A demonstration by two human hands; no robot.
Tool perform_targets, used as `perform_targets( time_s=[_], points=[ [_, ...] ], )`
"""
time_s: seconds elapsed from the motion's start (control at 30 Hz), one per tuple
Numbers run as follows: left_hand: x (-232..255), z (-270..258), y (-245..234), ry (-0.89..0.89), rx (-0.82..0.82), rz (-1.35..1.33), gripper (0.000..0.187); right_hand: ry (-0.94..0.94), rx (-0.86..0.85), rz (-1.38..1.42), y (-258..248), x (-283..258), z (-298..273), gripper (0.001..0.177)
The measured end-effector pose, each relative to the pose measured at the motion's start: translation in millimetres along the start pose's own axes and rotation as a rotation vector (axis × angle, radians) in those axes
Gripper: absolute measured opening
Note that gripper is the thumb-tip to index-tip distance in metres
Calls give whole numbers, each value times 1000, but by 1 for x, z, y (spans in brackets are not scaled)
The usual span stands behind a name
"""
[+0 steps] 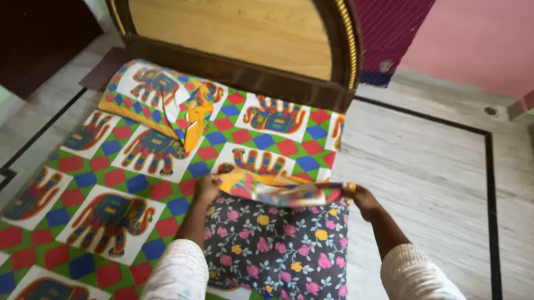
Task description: The person removes a pillowcase from a pillow by hand, folds the pillowcase, and places it on a bench.
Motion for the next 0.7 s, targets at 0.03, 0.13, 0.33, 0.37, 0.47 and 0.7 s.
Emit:
perform_targets(
  time_s=[0.03,0.13,0.33,0.37,0.47,0.7],
  points=[
    [2,20,-10,-73,-10,62,20,-68,-45,45,1,-18,6,44],
    [16,51,-50,-40,179,-46,32,-187,17,-35,-3,-75,27,38],
    [64,102,-126,59,341,-22,32,-116,-9,40,23,-195,1,47],
    [72,103,-141,113,402,48,33,-113,-2,-4,31,-210,-9,52],
    [94,107,-174,204,499,183,39,-156,72,-10,38,-253,-29,51],
    [116,134,-200,16,95,-160,40,-230,35,23,36,-285,-31,32]
  ],
)
Point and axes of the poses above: each hand's wrist, its own z-axis towards the middle knuckle, its own y-axis out of the palm, x = y × z, the point moved 5 cm from there along z, towards the middle knuckle, and after that the axes turned 13 degrees about z, right-handed, at the moved point
